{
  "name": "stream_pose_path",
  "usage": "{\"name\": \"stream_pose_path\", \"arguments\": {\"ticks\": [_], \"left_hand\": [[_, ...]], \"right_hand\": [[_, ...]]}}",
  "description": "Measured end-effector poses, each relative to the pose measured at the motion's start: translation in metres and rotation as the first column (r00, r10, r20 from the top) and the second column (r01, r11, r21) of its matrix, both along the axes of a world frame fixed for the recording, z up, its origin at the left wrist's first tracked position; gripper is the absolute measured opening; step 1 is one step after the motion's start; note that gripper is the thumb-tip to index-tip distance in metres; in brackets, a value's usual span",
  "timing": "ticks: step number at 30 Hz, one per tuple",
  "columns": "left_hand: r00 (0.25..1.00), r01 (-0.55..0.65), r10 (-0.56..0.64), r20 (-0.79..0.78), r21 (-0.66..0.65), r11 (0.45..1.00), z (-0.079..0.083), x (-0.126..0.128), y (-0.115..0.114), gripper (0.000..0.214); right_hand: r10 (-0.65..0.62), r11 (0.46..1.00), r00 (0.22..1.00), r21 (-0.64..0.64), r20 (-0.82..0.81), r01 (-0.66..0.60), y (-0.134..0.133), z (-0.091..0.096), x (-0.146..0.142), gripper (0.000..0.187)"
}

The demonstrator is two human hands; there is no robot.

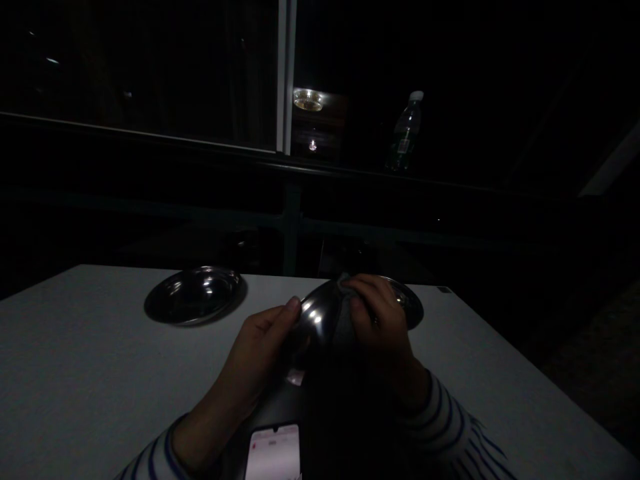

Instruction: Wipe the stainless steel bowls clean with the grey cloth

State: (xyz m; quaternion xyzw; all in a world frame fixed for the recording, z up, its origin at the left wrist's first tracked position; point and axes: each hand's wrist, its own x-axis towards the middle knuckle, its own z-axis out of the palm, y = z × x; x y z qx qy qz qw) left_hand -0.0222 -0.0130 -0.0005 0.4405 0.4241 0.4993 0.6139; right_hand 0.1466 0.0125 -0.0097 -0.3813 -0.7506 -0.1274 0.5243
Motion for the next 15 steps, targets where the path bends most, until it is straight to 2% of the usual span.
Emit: {"name": "stream_pose_path", "arguments": {"ticks": [2,9,15], "left_hand": [[1.000,0.021,-0.021,0.004,0.009,1.000,0.000,-0.002,0.001,0.032],[0.986,0.165,-0.165,0.040,-0.017,0.986,0.002,-0.008,0.004,0.030],[0.951,0.291,-0.287,0.119,-0.024,0.956,0.007,-0.013,0.005,0.021]], "right_hand": [[-0.015,1.000,1.000,-0.021,-0.008,0.014,0.001,0.001,0.002,0.023],[-0.011,0.996,0.998,0.084,0.059,0.006,-0.005,0.002,-0.003,0.023],[-0.048,0.994,0.995,0.105,0.086,0.038,-0.003,0.003,-0.001,0.023]]}}
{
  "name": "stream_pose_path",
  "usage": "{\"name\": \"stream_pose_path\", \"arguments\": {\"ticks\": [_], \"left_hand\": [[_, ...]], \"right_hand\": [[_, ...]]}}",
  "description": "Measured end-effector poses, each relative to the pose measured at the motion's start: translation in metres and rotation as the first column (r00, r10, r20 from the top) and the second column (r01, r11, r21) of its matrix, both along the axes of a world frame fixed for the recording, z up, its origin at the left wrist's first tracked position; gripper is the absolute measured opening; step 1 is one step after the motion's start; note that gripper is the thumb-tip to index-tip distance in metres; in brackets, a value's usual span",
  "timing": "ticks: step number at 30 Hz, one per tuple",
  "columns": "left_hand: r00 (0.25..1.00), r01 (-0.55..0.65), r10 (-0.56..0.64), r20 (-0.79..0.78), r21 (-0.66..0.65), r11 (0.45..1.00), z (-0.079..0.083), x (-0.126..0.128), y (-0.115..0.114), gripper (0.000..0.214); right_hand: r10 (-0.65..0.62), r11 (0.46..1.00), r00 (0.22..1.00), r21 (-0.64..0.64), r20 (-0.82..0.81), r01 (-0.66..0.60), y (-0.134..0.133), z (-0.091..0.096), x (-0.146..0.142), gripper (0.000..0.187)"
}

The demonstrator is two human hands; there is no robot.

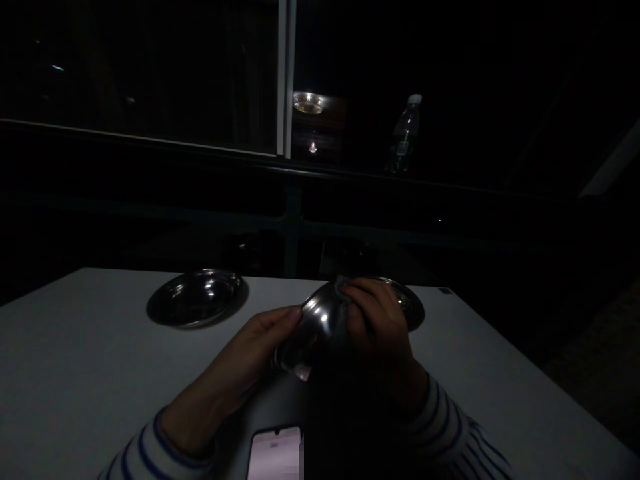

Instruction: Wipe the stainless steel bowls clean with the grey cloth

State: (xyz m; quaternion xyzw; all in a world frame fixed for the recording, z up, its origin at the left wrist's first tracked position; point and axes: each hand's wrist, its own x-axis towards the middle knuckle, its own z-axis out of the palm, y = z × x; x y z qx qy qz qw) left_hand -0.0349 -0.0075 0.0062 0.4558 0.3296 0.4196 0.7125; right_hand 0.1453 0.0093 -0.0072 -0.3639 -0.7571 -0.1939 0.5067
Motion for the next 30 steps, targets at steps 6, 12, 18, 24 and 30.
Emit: {"name": "stream_pose_path", "arguments": {"ticks": [6,12,18,24,30], "left_hand": [[0.944,-0.329,0.330,-0.025,0.043,0.943,-0.005,0.006,0.000,0.019],[0.879,-0.476,0.475,-0.040,-0.034,0.879,-0.006,0.011,-0.001,0.034],[0.887,-0.459,0.458,-0.051,-0.012,0.888,-0.007,0.011,-0.001,0.031],[0.907,-0.420,0.419,-0.054,-0.011,0.908,-0.006,0.012,-0.002,0.032],[0.895,-0.440,0.439,-0.071,0.011,0.898,-0.004,0.012,-0.003,0.032]], "right_hand": [[0.084,0.991,0.949,0.071,0.304,-0.110,-0.012,-0.015,-0.022,0.024],[0.083,0.996,0.985,0.013,0.150,-0.086,-0.001,-0.013,-0.009,0.021],[0.086,0.993,0.987,0.069,0.139,-0.097,-0.007,-0.014,-0.016,0.019],[0.098,0.995,0.993,-0.015,0.065,-0.098,-0.005,-0.014,-0.012,0.017],[0.126,0.988,0.979,0.068,0.159,-0.139,-0.009,-0.014,-0.018,0.017]]}}
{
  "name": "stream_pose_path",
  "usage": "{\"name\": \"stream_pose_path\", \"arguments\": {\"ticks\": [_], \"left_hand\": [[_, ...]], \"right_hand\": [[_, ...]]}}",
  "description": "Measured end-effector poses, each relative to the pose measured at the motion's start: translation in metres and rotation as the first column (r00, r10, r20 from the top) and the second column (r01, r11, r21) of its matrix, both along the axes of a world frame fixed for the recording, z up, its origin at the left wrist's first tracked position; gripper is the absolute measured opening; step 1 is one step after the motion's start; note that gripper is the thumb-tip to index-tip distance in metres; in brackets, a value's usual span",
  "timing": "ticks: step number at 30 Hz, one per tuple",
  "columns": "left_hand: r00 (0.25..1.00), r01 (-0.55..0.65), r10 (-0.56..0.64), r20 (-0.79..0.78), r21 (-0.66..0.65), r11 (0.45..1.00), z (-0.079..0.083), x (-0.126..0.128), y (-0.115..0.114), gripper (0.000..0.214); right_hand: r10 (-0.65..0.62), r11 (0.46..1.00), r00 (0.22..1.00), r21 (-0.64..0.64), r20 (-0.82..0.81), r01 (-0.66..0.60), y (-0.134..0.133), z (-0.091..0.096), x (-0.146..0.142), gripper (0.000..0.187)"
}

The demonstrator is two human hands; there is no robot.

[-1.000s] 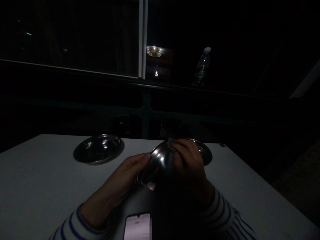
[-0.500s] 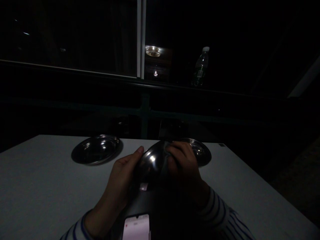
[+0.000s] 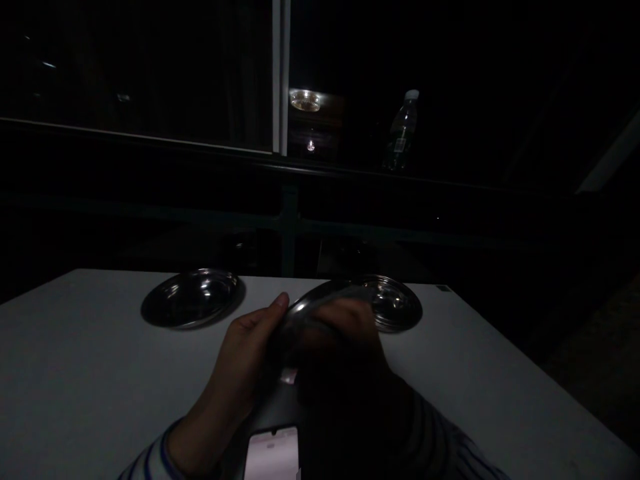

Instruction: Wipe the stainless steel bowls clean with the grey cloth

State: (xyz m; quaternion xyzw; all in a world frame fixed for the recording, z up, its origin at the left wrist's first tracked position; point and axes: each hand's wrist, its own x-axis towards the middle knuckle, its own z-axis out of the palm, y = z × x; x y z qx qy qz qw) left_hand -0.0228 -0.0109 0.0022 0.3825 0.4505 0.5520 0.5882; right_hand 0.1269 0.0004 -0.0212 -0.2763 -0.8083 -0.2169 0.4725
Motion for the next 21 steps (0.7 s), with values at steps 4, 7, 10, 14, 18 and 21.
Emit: {"name": "stream_pose_path", "arguments": {"ticks": [4,7,10,14,18,21], "left_hand": [[0.999,0.034,-0.034,-0.022,-0.006,0.999,-0.001,0.000,-0.001,0.035],[0.998,0.048,-0.049,-0.032,-0.031,0.998,0.000,0.001,-0.001,0.037],[0.998,0.055,-0.055,-0.031,-0.017,0.998,0.000,0.001,-0.001,0.039],[0.998,0.052,-0.052,-0.021,-0.033,0.998,0.001,0.003,-0.003,0.041],[0.999,0.041,-0.041,0.007,-0.040,0.998,0.002,0.003,-0.003,0.039],[0.997,0.032,-0.030,0.073,-0.025,0.999,0.000,0.001,-0.001,0.041]], "right_hand": [[0.009,1.000,1.000,-0.008,0.025,-0.009,0.000,-0.002,0.000,0.018],[-0.084,0.994,0.987,-0.086,-0.138,0.073,0.004,0.003,0.006,0.019],[-0.048,0.997,0.999,-0.068,0.007,0.049,0.001,0.005,0.004,0.023],[-0.015,0.996,0.998,-0.084,0.056,0.020,0.000,0.005,0.002,0.023],[-0.096,0.990,0.991,-0.115,-0.090,0.085,0.003,0.005,0.002,0.023],[-0.043,0.996,0.994,-0.069,0.099,0.050,-0.005,-0.001,-0.011,0.021]]}}
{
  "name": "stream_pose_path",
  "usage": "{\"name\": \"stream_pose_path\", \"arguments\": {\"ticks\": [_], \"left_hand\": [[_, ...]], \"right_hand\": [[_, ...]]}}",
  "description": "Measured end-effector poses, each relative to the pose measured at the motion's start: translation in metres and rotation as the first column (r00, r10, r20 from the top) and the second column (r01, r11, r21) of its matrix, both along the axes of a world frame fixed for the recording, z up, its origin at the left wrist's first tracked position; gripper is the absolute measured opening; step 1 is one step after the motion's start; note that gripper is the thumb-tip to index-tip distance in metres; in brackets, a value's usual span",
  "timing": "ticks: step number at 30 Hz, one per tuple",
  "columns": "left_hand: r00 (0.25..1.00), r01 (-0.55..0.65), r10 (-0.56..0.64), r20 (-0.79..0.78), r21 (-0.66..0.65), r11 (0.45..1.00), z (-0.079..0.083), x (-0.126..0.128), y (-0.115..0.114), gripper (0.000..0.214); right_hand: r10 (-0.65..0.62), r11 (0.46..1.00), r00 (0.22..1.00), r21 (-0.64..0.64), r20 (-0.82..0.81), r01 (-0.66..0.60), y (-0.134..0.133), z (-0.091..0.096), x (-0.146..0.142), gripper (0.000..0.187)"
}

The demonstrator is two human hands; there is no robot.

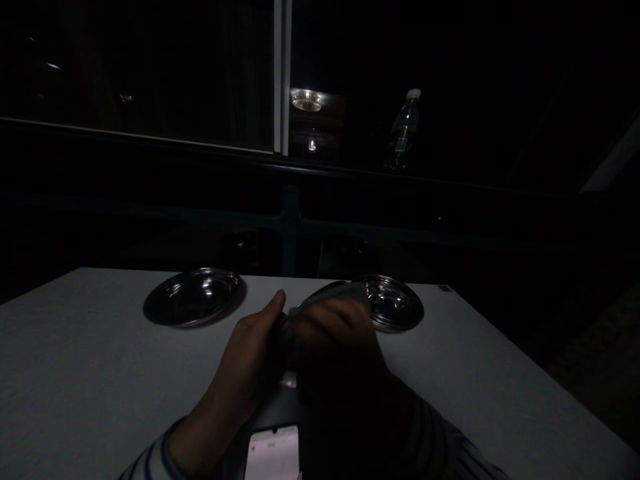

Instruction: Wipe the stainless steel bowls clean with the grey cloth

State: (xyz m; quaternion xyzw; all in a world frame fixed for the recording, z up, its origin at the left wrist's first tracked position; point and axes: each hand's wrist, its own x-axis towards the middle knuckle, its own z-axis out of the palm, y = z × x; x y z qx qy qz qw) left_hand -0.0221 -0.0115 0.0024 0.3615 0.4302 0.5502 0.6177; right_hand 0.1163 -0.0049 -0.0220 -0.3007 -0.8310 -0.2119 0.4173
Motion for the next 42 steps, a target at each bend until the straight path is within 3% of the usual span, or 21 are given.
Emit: {"name": "stream_pose_path", "arguments": {"ticks": [2,4,10,12,16,19,21,26,30,35,38,42], "left_hand": [[0.999,0.003,-0.003,0.035,-0.016,1.000,-0.001,-0.001,0.001,0.045],[0.998,0.031,-0.029,0.055,-0.043,0.999,-0.001,-0.002,0.001,0.048],[0.971,0.101,-0.066,0.228,-0.148,0.984,0.003,0.000,-0.001,0.049],[0.956,0.137,-0.087,0.279,-0.168,0.976,0.004,-0.001,-0.001,0.048],[0.938,0.153,-0.098,0.332,-0.144,0.978,0.003,-0.005,0.001,0.046],[0.950,0.092,-0.050,0.307,-0.122,0.988,0.002,-0.005,0.002,0.043],[0.964,0.075,-0.044,0.262,-0.106,0.992,0.002,-0.005,0.003,0.040],[0.984,0.106,-0.109,0.138,0.028,0.994,0.000,-0.005,0.003,0.022],[0.973,0.179,-0.188,0.134,0.081,0.981,0.002,-0.009,0.004,0.018],[0.964,0.245,-0.253,0.078,0.100,0.964,0.004,-0.014,0.008,0.021],[0.982,0.182,-0.187,0.040,0.110,0.977,0.001,-0.014,0.009,0.016],[0.997,0.080,-0.082,0.013,0.095,0.992,-0.003,-0.012,0.010,0.018]], "right_hand": [[0.058,0.998,0.988,-0.006,0.145,-0.057,-0.006,-0.003,-0.007,0.020],[0.079,0.997,0.980,-0.026,0.185,-0.076,-0.008,-0.001,-0.006,0.022],[-0.041,0.998,0.995,-0.057,-0.091,0.036,0.004,0.008,0.011,0.022],[-0.031,0.999,0.999,-0.020,-0.026,0.031,0.003,-0.001,0.003,0.022],[0.117,0.992,0.977,0.030,0.177,-0.124,-0.004,-0.020,-0.016,0.021],[0.115,0.989,0.973,0.063,0.200,-0.130,0.000,-0.018,-0.009,0.024],[0.068,0.994,0.989,0.073,0.134,-0.078,0.006,-0.009,0.004,0.026],[-0.026,0.998,0.985,-0.069,-0.168,0.014,0.016,0.010,0.029,0.026],[-0.023,0.993,0.972,-0.121,-0.233,-0.006,0.016,0.016,0.034,0.024],[-0.024,0.995,0.972,-0.103,-0.235,-0.001,0.014,0.017,0.032,0.023],[-0.019,0.999,0.988,-0.035,-0.155,0.013,0.007,0.012,0.021,0.022],[0.087,0.996,0.995,0.017,0.058,-0.088,0.004,0.005,0.012,0.024]]}}
